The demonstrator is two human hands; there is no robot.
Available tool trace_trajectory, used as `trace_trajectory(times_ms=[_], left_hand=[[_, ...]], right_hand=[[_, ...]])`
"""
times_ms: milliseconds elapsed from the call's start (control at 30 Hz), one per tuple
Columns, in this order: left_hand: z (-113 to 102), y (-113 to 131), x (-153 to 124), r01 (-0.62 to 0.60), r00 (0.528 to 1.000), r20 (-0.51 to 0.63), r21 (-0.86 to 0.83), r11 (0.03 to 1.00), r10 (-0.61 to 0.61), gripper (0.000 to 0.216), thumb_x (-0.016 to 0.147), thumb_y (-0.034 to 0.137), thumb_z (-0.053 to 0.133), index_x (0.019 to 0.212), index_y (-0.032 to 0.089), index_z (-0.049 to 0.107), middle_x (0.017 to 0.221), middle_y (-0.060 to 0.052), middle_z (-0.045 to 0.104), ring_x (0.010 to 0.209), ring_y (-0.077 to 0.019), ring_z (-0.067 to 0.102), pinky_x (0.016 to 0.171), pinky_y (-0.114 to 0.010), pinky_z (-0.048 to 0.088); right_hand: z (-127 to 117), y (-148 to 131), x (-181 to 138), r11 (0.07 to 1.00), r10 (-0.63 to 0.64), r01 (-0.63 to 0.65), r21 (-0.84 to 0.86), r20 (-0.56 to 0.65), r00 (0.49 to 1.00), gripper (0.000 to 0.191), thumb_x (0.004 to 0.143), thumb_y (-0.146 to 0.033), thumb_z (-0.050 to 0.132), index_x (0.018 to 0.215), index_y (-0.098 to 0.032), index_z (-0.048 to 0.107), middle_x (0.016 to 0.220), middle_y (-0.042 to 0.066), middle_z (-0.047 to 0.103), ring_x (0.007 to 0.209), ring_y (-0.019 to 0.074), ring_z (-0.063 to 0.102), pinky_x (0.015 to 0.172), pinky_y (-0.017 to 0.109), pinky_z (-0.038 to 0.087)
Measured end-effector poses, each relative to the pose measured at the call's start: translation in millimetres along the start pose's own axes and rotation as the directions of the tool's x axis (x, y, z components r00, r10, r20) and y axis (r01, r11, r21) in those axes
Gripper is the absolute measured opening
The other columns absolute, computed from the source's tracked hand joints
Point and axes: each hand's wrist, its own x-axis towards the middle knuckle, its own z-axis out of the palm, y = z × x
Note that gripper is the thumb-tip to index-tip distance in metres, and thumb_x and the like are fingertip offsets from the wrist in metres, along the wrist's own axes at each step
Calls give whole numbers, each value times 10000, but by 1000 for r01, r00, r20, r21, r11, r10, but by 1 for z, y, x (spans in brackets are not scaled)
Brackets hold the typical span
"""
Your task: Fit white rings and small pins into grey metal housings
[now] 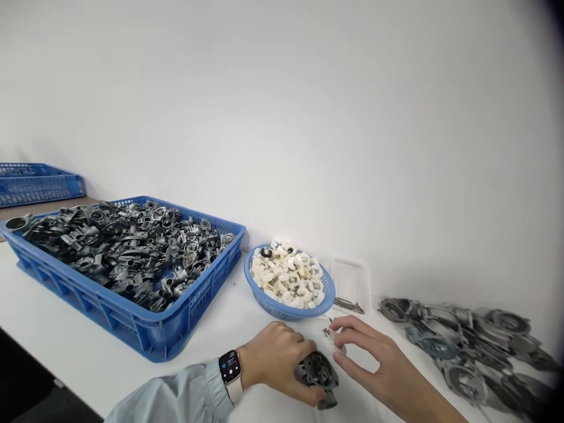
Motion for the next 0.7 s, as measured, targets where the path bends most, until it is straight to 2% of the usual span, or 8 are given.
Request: trace_trajectory(times_ms=[67, 200, 267, 400, 600, 700], left_hand=[[-9, 1, -1, 18, 999, 45, 2, 1000, -18, 452, 772, 649, 762, 817, 210, 661, 576, -4, 671, 466, -218, 660, 470, -294, 390], [-18, 2, -2, 15, 997, 70, 12, 1000, -16, 370, 781, 560, 746, 762, 224, 594, 562, 13, 634, 474, -201, 633, 482, -296, 355], [-18, 2, -3, 11, 999, 51, 3, 1000, -11, 377, 765, 565, 738, 749, 230, 567, 554, 18, 607, 483, -200, 621, 489, -302, 345], [-18, 1, -6, 2, 1000, 2, -47, 999, -2, 330, 762, 520, 704, 737, 234, 539, 547, 24, 571, 484, -192, 593, 503, -308, 335], [-19, 0, -8, -20, 998, -66, -127, 992, 11, 259, 780, 478, 642, 778, 228, 572, 562, 18, 582, 475, -181, 563, 505, -307, 335], [-18, -1, -8, -18, 998, -65, -143, 990, 9, 258, 766, 478, 640, 781, 230, 569, 569, 17, 585, 477, -182, 562, 505, -305, 346]], right_hand=[[11, 1, -6, 998, 1, -1, 69, 1, 1000, 213, 1047, -433, 620, 917, -269, 662, 1179, 48, 674, 1052, 225, 676, 899, 322, 565], [31, 6, -10, 975, -2, 36, 221, -150, 989, 79, 953, -312, 698, 977, -261, 644, 1083, 30, 687, 865, 188, 643, 804, 305, 566], [39, 7, -13, 959, 23, 35, 283, -199, 980, 111, 928, -292, 707, 989, -256, 622, 1035, 20, 683, 812, 177, 615, 761, 299, 554], [47, 4, -18, 943, 71, 3, 333, -211, 975, 188, 903, -278, 729, 1047, -266, 610, 992, -3, 664, 822, 176, 598, 771, 302, 529], [58, -7, -20, 934, 23, 64, 351, -239, 971, 350, 841, -176, 717, 1158, -297, 630, 1030, -16, 647, 855, 167, 587, 804, 293, 525], [64, -7, -18, 935, 15, 81, 344, -267, 964, 355, 837, -167, 714, 1160, -294, 639, 1051, -10, 662, 873, 172, 597, 810, 295, 530]])
